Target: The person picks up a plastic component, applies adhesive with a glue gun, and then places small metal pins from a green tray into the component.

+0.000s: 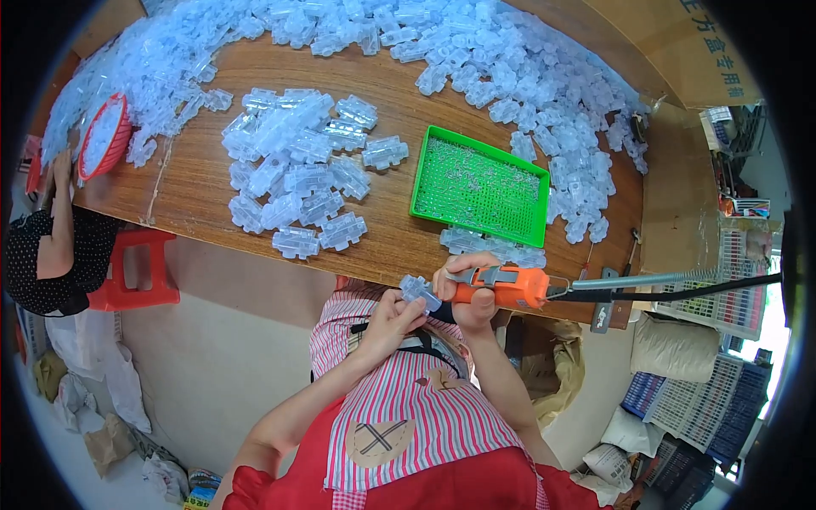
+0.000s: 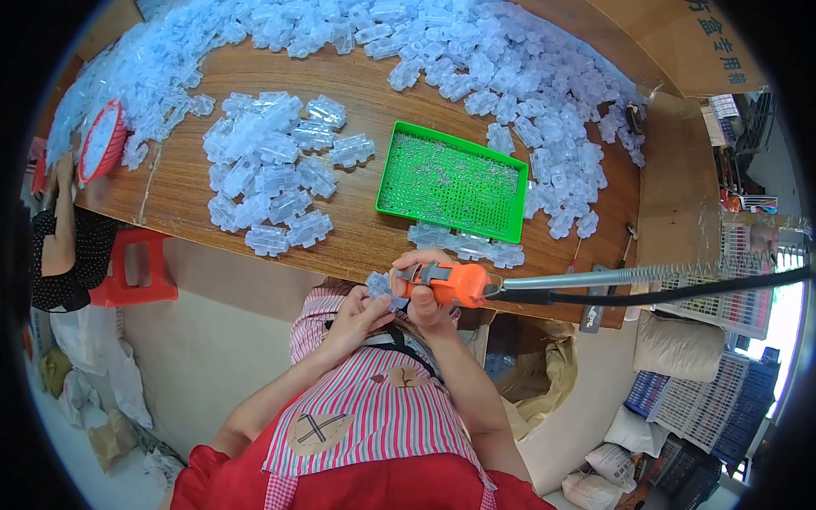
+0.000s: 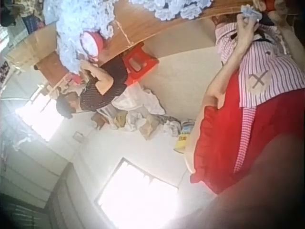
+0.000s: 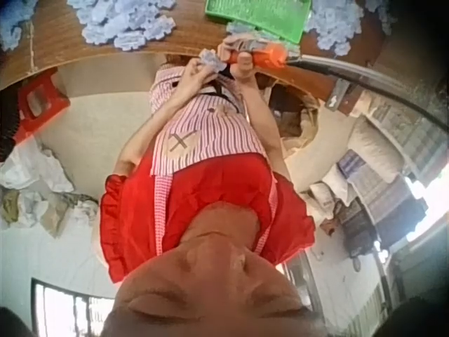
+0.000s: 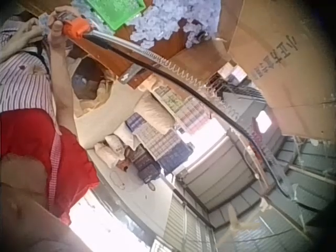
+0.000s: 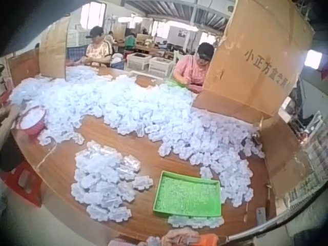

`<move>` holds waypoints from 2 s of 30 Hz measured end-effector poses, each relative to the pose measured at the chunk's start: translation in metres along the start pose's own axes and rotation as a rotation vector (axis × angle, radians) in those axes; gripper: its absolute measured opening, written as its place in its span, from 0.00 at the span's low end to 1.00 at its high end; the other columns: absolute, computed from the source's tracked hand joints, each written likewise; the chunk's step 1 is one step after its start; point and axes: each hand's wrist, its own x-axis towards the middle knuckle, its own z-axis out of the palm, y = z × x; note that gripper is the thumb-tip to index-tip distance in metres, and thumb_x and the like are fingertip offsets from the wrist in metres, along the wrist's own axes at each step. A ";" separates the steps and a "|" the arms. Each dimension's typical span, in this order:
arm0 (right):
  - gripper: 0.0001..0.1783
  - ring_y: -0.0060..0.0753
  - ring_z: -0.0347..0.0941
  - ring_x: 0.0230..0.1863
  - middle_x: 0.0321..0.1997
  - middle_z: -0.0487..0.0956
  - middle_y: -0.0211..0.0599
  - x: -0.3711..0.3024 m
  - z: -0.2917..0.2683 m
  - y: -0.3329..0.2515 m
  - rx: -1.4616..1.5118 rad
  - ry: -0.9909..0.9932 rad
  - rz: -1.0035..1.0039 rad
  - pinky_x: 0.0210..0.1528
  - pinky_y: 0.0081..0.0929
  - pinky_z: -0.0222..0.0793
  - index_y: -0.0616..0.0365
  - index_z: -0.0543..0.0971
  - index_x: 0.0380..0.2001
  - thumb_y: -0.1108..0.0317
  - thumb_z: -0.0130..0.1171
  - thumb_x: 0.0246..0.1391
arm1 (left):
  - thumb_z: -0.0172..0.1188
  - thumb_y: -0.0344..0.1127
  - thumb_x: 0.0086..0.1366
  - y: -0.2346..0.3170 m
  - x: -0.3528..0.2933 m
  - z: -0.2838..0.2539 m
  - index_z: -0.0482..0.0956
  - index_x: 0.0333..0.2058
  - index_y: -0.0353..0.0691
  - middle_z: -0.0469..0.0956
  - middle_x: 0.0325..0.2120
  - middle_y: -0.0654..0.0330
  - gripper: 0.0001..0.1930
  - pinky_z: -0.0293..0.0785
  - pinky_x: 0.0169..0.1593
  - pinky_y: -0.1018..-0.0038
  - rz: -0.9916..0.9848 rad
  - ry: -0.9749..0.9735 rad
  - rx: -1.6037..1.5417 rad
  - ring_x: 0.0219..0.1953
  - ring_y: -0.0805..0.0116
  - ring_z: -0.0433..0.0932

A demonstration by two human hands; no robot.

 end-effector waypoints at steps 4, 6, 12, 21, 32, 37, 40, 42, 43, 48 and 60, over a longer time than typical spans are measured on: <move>0.31 0.23 0.67 0.19 0.17 0.70 0.31 0.002 0.002 0.002 -0.021 -0.026 -0.030 0.23 0.22 0.65 0.62 0.69 0.33 0.41 0.62 0.47 | 0.54 0.36 0.66 0.000 0.001 0.000 0.59 0.45 0.32 0.75 0.40 0.55 0.17 0.75 0.46 0.75 -0.012 0.007 -0.004 0.42 0.73 0.75; 0.30 0.23 0.67 0.19 0.18 0.70 0.31 0.002 0.004 0.004 -0.051 -0.035 -0.041 0.23 0.22 0.65 0.62 0.69 0.31 0.42 0.62 0.47 | 0.54 0.35 0.66 -0.002 0.002 -0.001 0.59 0.46 0.31 0.75 0.40 0.55 0.17 0.75 0.46 0.75 0.003 0.014 0.000 0.42 0.73 0.75; 0.28 0.24 0.68 0.20 0.18 0.71 0.31 0.004 0.008 0.005 -0.096 -0.070 -0.068 0.23 0.21 0.65 0.60 0.69 0.29 0.44 0.63 0.48 | 0.54 0.35 0.66 -0.004 0.004 -0.001 0.60 0.45 0.31 0.76 0.39 0.54 0.16 0.75 0.45 0.77 0.068 -0.015 -0.029 0.41 0.74 0.75; 0.36 0.23 0.68 0.18 0.18 0.71 0.32 0.006 0.003 -0.014 -0.082 0.070 0.008 0.21 0.21 0.64 0.63 0.69 0.36 0.36 0.60 0.46 | 0.55 0.36 0.66 -0.008 0.000 -0.005 0.64 0.44 0.38 0.75 0.38 0.61 0.13 0.73 0.46 0.78 0.101 0.052 0.044 0.39 0.76 0.74; 0.35 0.26 0.64 0.16 0.16 0.68 0.31 0.001 0.006 -0.021 -0.093 0.033 -0.034 0.19 0.26 0.62 0.61 0.69 0.34 0.34 0.56 0.47 | 0.59 0.30 0.61 0.002 -0.001 0.000 0.67 0.46 0.37 0.76 0.40 0.61 0.16 0.76 0.49 0.77 -0.018 0.086 -0.225 0.42 0.73 0.77; 0.36 0.26 0.65 0.16 0.16 0.68 0.31 0.000 0.006 -0.013 -0.066 0.013 -0.034 0.19 0.26 0.62 0.61 0.69 0.34 0.34 0.56 0.47 | 0.59 0.31 0.61 0.005 -0.001 0.001 0.67 0.46 0.37 0.76 0.40 0.60 0.16 0.76 0.49 0.77 -0.024 0.085 -0.214 0.42 0.73 0.77; 0.36 0.26 0.64 0.17 0.16 0.68 0.31 0.000 0.007 -0.012 -0.087 0.011 -0.012 0.19 0.25 0.62 0.61 0.69 0.34 0.33 0.56 0.47 | 0.59 0.31 0.61 0.004 -0.001 0.000 0.67 0.46 0.37 0.76 0.40 0.60 0.16 0.76 0.49 0.77 -0.025 0.074 -0.220 0.42 0.73 0.77; 0.35 0.25 0.64 0.17 0.16 0.68 0.31 0.001 0.006 -0.011 -0.094 -0.030 -0.012 0.19 0.25 0.62 0.60 0.69 0.34 0.34 0.57 0.46 | 0.59 0.30 0.61 0.005 0.000 -0.001 0.67 0.45 0.37 0.76 0.40 0.61 0.15 0.75 0.49 0.76 -0.022 0.073 -0.218 0.42 0.74 0.77; 0.35 0.25 0.64 0.17 0.16 0.67 0.31 0.000 0.006 -0.012 -0.117 -0.036 -0.009 0.20 0.24 0.62 0.60 0.69 0.34 0.35 0.58 0.46 | 0.59 0.30 0.61 0.005 0.000 0.000 0.67 0.45 0.37 0.76 0.40 0.61 0.15 0.75 0.49 0.76 -0.024 0.075 -0.220 0.42 0.74 0.77; 0.35 0.25 0.64 0.17 0.16 0.67 0.30 0.000 0.005 -0.007 -0.129 -0.006 0.003 0.20 0.24 0.62 0.59 0.68 0.32 0.34 0.58 0.45 | 0.58 0.30 0.62 0.003 0.002 -0.002 0.69 0.45 0.37 0.76 0.40 0.62 0.13 0.76 0.50 0.76 -0.020 0.071 -0.211 0.42 0.74 0.77; 0.24 0.23 0.69 0.18 0.16 0.72 0.31 -0.001 0.007 0.004 -0.220 -0.105 -0.096 0.22 0.20 0.67 0.60 0.72 0.30 0.49 0.66 0.47 | 0.60 0.31 0.61 0.001 0.003 -0.003 0.68 0.43 0.38 0.77 0.39 0.61 0.14 0.76 0.48 0.75 0.009 0.061 -0.223 0.40 0.73 0.77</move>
